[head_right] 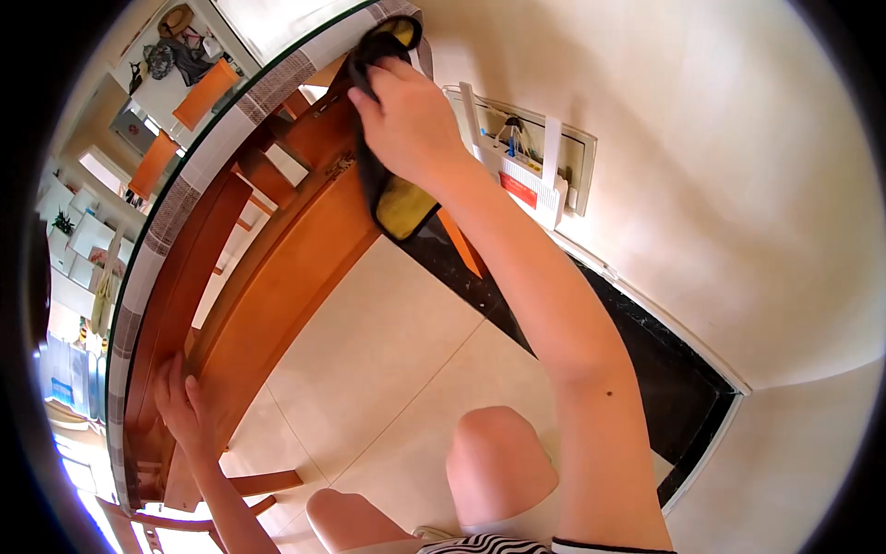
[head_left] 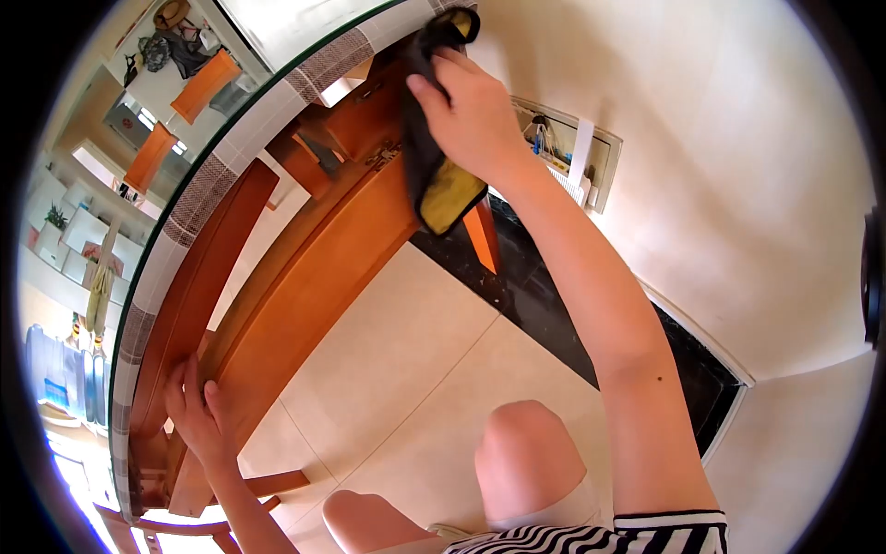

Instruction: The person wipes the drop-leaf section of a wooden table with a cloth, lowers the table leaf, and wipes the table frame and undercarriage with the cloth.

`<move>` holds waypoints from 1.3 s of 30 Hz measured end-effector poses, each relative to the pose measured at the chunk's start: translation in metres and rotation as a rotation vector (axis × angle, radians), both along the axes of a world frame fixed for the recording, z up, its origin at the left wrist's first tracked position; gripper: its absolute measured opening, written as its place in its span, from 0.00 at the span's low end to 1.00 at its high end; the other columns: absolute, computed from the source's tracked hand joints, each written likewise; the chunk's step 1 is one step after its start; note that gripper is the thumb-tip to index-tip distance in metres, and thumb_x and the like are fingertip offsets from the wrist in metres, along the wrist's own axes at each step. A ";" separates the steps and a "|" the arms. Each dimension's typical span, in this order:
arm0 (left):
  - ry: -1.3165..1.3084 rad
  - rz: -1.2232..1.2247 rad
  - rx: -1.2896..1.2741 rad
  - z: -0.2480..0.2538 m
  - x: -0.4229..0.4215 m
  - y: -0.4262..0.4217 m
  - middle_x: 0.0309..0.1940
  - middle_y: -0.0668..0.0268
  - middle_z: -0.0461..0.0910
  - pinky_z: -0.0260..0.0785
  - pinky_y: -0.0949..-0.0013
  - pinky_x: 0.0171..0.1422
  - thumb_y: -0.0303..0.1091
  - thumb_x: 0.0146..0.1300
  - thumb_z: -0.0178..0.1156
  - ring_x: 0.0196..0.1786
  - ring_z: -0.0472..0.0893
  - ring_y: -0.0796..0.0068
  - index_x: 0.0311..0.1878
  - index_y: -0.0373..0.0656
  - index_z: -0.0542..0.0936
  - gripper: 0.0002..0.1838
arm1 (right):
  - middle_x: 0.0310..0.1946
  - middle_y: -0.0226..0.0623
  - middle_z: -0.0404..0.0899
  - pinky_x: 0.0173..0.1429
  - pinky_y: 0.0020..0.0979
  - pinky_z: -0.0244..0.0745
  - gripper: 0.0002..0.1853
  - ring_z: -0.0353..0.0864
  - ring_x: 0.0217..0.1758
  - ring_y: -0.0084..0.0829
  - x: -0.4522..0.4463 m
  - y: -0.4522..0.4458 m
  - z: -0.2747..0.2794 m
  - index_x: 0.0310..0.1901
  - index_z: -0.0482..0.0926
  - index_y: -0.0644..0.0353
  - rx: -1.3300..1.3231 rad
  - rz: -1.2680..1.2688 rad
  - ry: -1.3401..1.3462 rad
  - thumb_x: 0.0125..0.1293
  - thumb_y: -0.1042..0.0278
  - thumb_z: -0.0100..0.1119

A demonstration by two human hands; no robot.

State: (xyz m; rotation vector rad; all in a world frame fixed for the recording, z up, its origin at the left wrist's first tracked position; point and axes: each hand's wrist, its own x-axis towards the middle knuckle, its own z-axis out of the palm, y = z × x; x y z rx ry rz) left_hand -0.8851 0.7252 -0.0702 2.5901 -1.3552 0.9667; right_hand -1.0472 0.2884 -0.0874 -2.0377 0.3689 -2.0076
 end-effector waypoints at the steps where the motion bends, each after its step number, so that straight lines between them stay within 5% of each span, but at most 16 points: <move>1: 0.001 0.004 -0.004 -0.003 0.003 0.001 0.58 0.51 0.73 0.64 0.54 0.65 0.41 0.75 0.47 0.62 0.71 0.50 0.63 0.37 0.74 0.22 | 0.46 0.46 0.80 0.49 0.40 0.76 0.15 0.79 0.46 0.47 0.007 -0.002 0.002 0.44 0.81 0.64 -0.047 -0.094 0.091 0.61 0.62 0.63; 6: 0.136 -0.021 -0.043 -0.023 0.011 0.001 0.56 0.50 0.72 0.64 0.52 0.64 0.44 0.73 0.50 0.60 0.71 0.49 0.63 0.37 0.75 0.23 | 0.49 0.45 0.80 0.61 0.39 0.72 0.18 0.78 0.53 0.45 0.028 -0.023 0.017 0.48 0.81 0.62 -0.115 -0.358 0.416 0.58 0.62 0.62; 8: 0.071 -0.039 -0.049 -0.028 0.010 -0.002 0.55 0.50 0.72 0.64 0.51 0.63 0.45 0.72 0.51 0.59 0.72 0.49 0.63 0.37 0.75 0.24 | 0.51 0.44 0.80 0.62 0.39 0.71 0.21 0.78 0.57 0.42 0.026 -0.033 0.031 0.48 0.82 0.61 -0.149 -0.355 0.705 0.54 0.59 0.61; 9: 0.007 -0.055 -0.047 -0.030 0.011 -0.002 0.54 0.50 0.73 0.65 0.51 0.61 0.46 0.71 0.53 0.57 0.72 0.49 0.63 0.37 0.75 0.25 | 0.57 0.44 0.78 0.66 0.39 0.69 0.25 0.75 0.63 0.42 0.015 -0.026 0.057 0.53 0.81 0.58 0.054 -0.276 1.017 0.53 0.58 0.59; 13: -0.077 -0.071 -0.041 -0.038 0.014 -0.003 0.51 0.52 0.73 0.66 0.52 0.58 0.49 0.70 0.55 0.54 0.73 0.50 0.63 0.37 0.75 0.27 | 0.57 0.47 0.77 0.64 0.42 0.73 0.31 0.75 0.63 0.45 0.020 -0.054 0.048 0.63 0.73 0.54 -0.260 -0.346 0.978 0.53 0.64 0.59; 20: -0.102 -0.094 -0.095 -0.040 0.018 0.000 0.47 0.54 0.74 0.67 0.53 0.56 0.49 0.69 0.56 0.51 0.73 0.52 0.62 0.38 0.76 0.27 | 0.54 0.46 0.79 0.62 0.40 0.74 0.25 0.77 0.61 0.44 0.043 -0.052 0.051 0.58 0.76 0.57 -0.279 -0.431 1.076 0.56 0.69 0.57; 22: -0.099 -0.083 -0.107 -0.041 0.018 -0.001 0.47 0.54 0.75 0.67 0.53 0.55 0.49 0.69 0.56 0.51 0.74 0.52 0.62 0.39 0.76 0.27 | 0.49 0.44 0.82 0.60 0.38 0.75 0.17 0.78 0.59 0.42 0.042 -0.051 0.040 0.49 0.80 0.61 -0.229 -0.376 0.895 0.57 0.73 0.55; 24: -0.133 -0.081 -0.101 -0.040 0.019 -0.001 0.48 0.54 0.76 0.68 0.53 0.55 0.50 0.69 0.55 0.51 0.74 0.52 0.62 0.39 0.76 0.27 | 0.44 0.42 0.83 0.58 0.37 0.76 0.12 0.80 0.55 0.41 0.019 -0.040 0.042 0.42 0.82 0.63 -0.305 -0.482 1.025 0.58 0.75 0.53; 26: -0.138 -0.073 -0.102 -0.041 0.017 -0.001 0.49 0.54 0.77 0.68 0.53 0.55 0.50 0.69 0.55 0.51 0.74 0.52 0.61 0.38 0.77 0.27 | 0.34 0.36 0.83 0.53 0.36 0.77 0.09 0.82 0.45 0.37 0.005 -0.045 0.031 0.35 0.85 0.56 -0.451 -0.482 0.810 0.55 0.73 0.56; 36: -0.276 -0.049 -0.121 -0.049 0.021 -0.008 0.49 0.57 0.78 0.68 0.51 0.58 0.51 0.69 0.52 0.48 0.77 0.52 0.58 0.39 0.78 0.26 | 0.43 0.36 0.82 0.53 0.38 0.74 0.16 0.79 0.49 0.39 -0.016 -0.040 0.019 0.46 0.82 0.58 -0.393 -0.417 0.467 0.55 0.76 0.56; 39: -0.291 -0.028 -0.109 -0.048 0.020 -0.008 0.50 0.57 0.79 0.67 0.50 0.60 0.51 0.69 0.52 0.49 0.77 0.51 0.58 0.39 0.78 0.26 | 0.49 0.43 0.81 0.57 0.39 0.76 0.22 0.79 0.54 0.45 0.017 -0.044 0.029 0.53 0.80 0.59 -0.370 -0.349 0.796 0.54 0.80 0.55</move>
